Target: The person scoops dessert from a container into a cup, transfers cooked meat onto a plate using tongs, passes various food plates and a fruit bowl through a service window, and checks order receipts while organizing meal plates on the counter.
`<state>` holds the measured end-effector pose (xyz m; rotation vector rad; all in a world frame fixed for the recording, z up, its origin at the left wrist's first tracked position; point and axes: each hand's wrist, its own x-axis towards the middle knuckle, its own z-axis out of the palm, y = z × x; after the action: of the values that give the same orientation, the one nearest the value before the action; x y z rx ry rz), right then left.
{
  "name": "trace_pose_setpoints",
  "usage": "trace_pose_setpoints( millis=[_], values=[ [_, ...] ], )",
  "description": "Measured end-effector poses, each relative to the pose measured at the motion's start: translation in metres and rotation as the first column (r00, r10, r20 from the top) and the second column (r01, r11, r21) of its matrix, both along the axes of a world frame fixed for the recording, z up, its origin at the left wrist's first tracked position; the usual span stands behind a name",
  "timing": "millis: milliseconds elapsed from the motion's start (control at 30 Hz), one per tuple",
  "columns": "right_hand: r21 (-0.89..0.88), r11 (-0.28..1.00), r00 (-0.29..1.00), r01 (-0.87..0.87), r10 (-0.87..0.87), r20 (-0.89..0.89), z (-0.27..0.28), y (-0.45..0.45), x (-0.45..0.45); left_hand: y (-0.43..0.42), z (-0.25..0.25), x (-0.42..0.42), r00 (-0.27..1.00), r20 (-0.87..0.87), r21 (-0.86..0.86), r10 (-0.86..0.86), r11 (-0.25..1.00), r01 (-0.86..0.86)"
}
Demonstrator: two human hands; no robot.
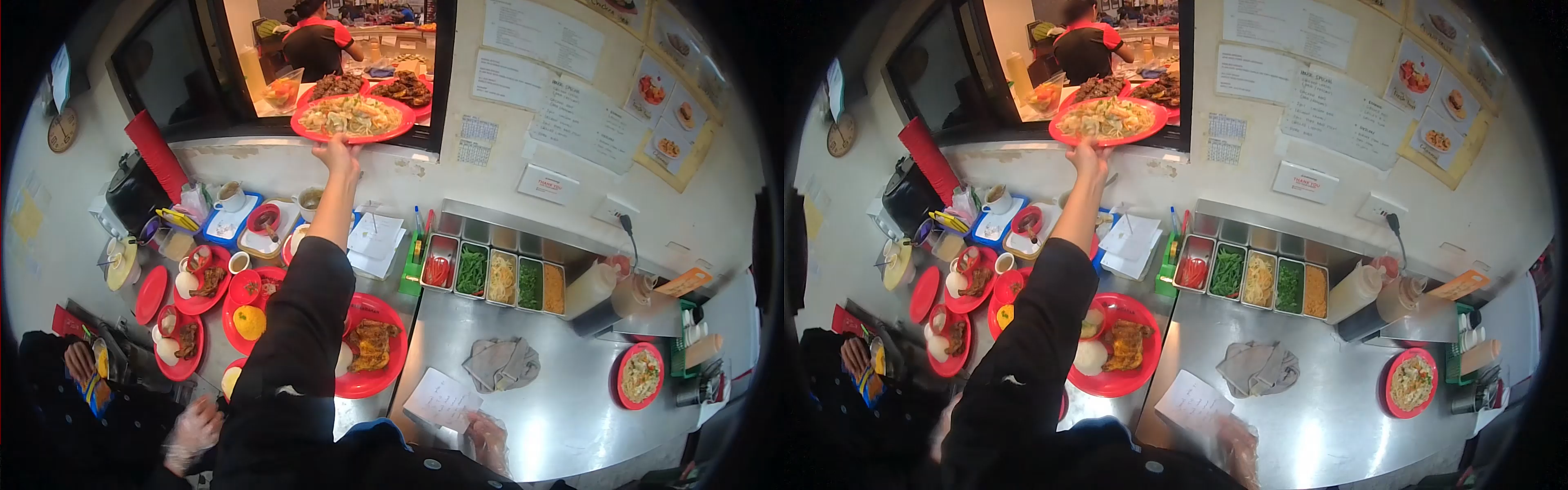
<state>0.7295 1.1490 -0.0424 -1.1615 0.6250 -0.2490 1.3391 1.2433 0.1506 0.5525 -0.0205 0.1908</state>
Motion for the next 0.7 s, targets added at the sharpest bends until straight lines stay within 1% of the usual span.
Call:
trace_pose_setpoints(
  millis=[67,100,167,200,233,300,333,367,400,433,467,500,533,567,600,633,667,700],
  values=[
    [0.11,0.992,0.994,0.055,-0.044,-0.099,0.016,0.002,0.006,-0.004,-0.002,0.011,0.991,0.097,0.01,-0.089,0.996,0.088],
    [0.115,0.992,0.993,0.057,-0.045,-0.106,0.015,0.002,0.006,-0.005,-0.001,0.017,0.992,0.089,0.015,-0.09,0.996,0.089],
    [0.202,0.975,0.996,0.088,-0.085,-0.022,0.018,0.004,0.01,-0.006,0.002,0.021,0.994,0.036,0.053,-0.1,0.994,0.098],
    [0.204,0.975,0.996,0.09,-0.086,-0.025,0.021,0.004,0.012,-0.007,0.003,0.021,0.994,0.022,0.054,-0.104,0.993,0.103],
    [0.199,0.976,0.996,0.091,-0.091,-0.01,0.036,0.006,0.02,-0.005,-0.001,0.029,0.994,0.018,0.055,-0.106,0.993,0.105],
    [0.194,0.976,0.995,0.098,-0.098,-0.006,0.049,0.002,0.029,0.003,-0.015,0.047,0.973,-0.014,0.083,-0.232,0.969,0.232],
    [-0.104,0.994,0.995,0.035,-0.045,-0.089,0.049,-0.004,0.03,0.006,-0.009,0.033,0.979,-0.168,0.281,-0.119,0.946,0.163],
    [-0.382,0.922,0.982,-0.06,-0.014,-0.189,0.051,-0.008,0.03,0.009,-0.013,0.01,0.975,-0.184,0.281,-0.123,0.944,0.172],
    [-0.377,0.924,0.978,-0.065,-0.016,-0.206,0.058,-0.008,0.032,0.013,-0.023,-0.018,0.968,-0.064,0.335,-0.241,0.909,0.249],
    [-0.053,0.994,0.988,0.092,-0.084,0.132,0.065,-0.007,0.04,0.019,-0.03,-0.054,0.931,0.055,0.396,-0.36,0.864,0.311],
    [0.306,0.943,0.871,0.129,-0.255,0.419,0.073,-0.007,0.051,0.021,-0.034,-0.115,0.861,0.0,0.444,-0.509,0.771,0.456],
    [0.306,0.943,0.872,0.131,-0.257,0.417,0.082,-0.008,0.063,0.022,-0.044,-0.169,0.812,-0.102,0.46,-0.575,0.696,0.551],
    [0.288,0.947,0.851,0.143,-0.267,0.452,0.091,-0.008,0.075,0.022,-0.056,-0.214,0.72,-0.239,0.429,-0.651,0.594,0.68],
    [0.271,0.95,0.83,0.157,-0.276,0.484,0.099,-0.008,0.088,0.031,-0.059,-0.255,0.556,-0.329,0.4,-0.763,0.421,0.814],
    [0.271,0.95,0.835,0.158,-0.275,0.477,0.103,-0.007,0.101,0.03,-0.07,-0.291,0.583,-0.327,0.33,-0.744,0.488,0.808],
    [-0.14,0.983,0.942,0.116,-0.065,0.33,0.105,-0.007,0.116,0.03,-0.079,-0.316,0.609,-0.329,0.256,-0.722,0.553,0.793],
    [-0.512,0.859,0.992,-0.021,0.081,0.096,0.106,-0.006,0.131,0.035,-0.082,-0.326,0.609,-0.333,0.247,-0.72,0.557,0.793],
    [-0.305,0.948,0.959,-0.096,0.17,0.228,0.104,-0.004,0.146,0.039,-0.085,-0.332,0.795,-0.256,0.271,-0.55,0.748,0.605]
  ],
)
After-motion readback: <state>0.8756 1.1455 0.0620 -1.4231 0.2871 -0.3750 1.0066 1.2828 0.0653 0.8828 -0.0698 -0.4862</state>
